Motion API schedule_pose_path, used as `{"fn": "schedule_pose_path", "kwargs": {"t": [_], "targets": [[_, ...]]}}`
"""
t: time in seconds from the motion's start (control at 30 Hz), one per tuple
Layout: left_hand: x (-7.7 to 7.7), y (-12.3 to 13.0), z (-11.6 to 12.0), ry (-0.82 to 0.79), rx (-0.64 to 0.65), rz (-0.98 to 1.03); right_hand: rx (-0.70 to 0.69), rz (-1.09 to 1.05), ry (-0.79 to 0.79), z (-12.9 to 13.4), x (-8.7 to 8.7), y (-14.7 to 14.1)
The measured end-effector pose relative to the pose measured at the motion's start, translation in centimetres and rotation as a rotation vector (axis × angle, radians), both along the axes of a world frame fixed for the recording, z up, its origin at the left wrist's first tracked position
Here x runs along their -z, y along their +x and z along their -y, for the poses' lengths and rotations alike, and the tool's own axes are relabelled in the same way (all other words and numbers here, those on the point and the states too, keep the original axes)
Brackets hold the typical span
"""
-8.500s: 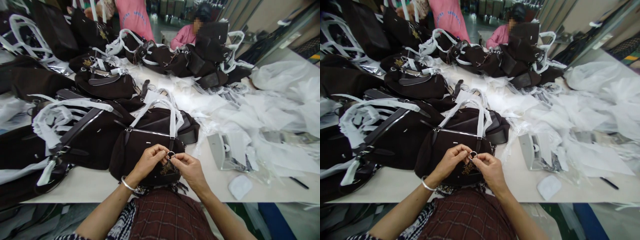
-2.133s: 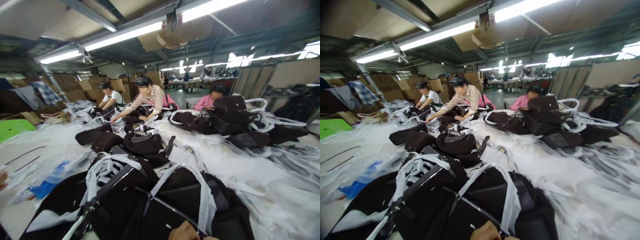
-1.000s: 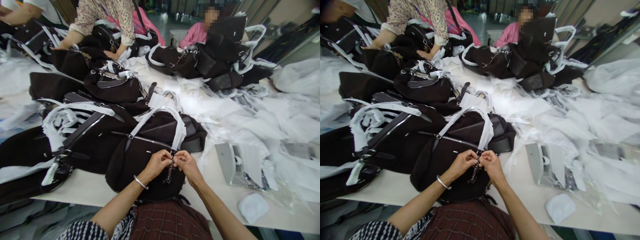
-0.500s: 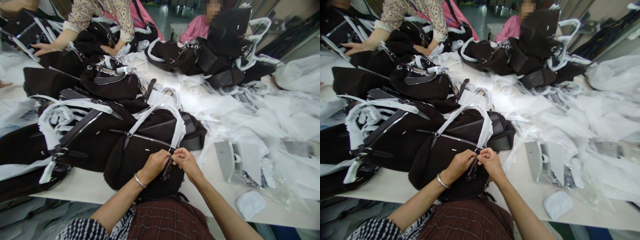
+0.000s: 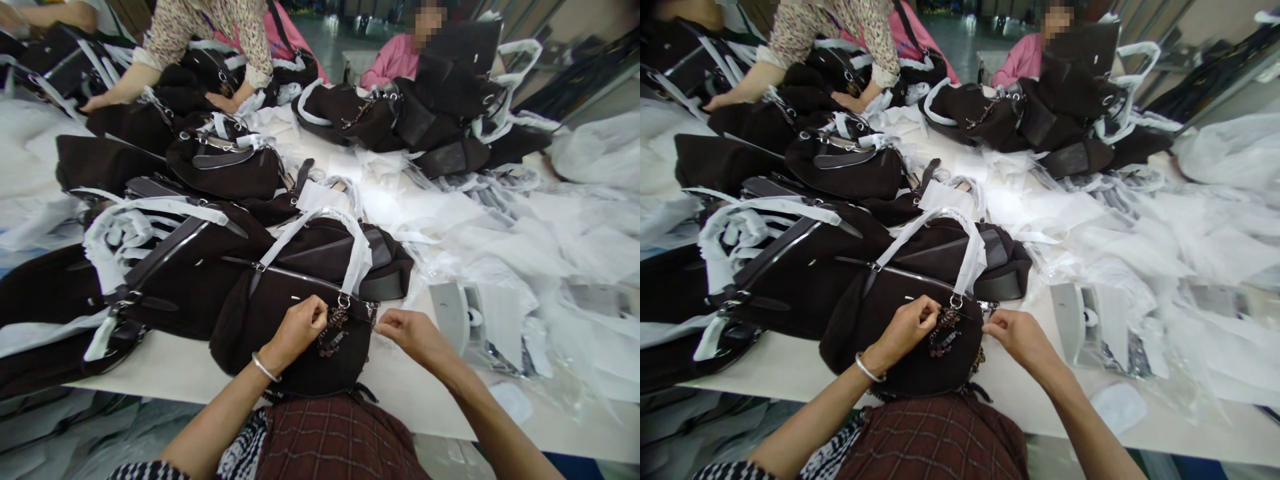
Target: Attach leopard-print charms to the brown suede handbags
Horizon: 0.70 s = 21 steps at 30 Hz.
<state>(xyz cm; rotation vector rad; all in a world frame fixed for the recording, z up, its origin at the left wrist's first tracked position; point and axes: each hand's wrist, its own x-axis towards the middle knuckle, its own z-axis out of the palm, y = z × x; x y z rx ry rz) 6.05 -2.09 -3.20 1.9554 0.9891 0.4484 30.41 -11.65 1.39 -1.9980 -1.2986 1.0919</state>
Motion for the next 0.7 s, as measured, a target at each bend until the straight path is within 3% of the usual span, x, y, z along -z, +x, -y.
{"fn": "schedule_pose_path", "kwargs": {"t": [0.1,0.2,0.27,0.47,0.6,0.7], "targets": [[0.0,-0.1,0.2,-0.026,-0.044,0.037,0.159,-0.077,0.123,0.1,-1.1,0.2],[-0.6,0.3,0.4,0.075,0.023,-0.021,0.361,-0.455,0.220,-0.9,-1.6,-1.7],[-1.2,0.7,0.5,0.162,0.073,-0.088,0.408,-0.628,0.208,-1.8,-1.5,-3.5],[-3.0,0.7,0.7,0.288,0.156,-0.123,0.152,-0.559,-0.070,-2.9,-0.3,-6.3],[-3.0,0.6,0.6,0.152,0.126,-0.014,0.119,-0.523,-0.078,-2.6,0.8,-6.0],[-2.1,1.0,0.2,0.039,0.006,0.046,0.119,-0.551,-0.065,-2.4,1.5,-5.4]]}}
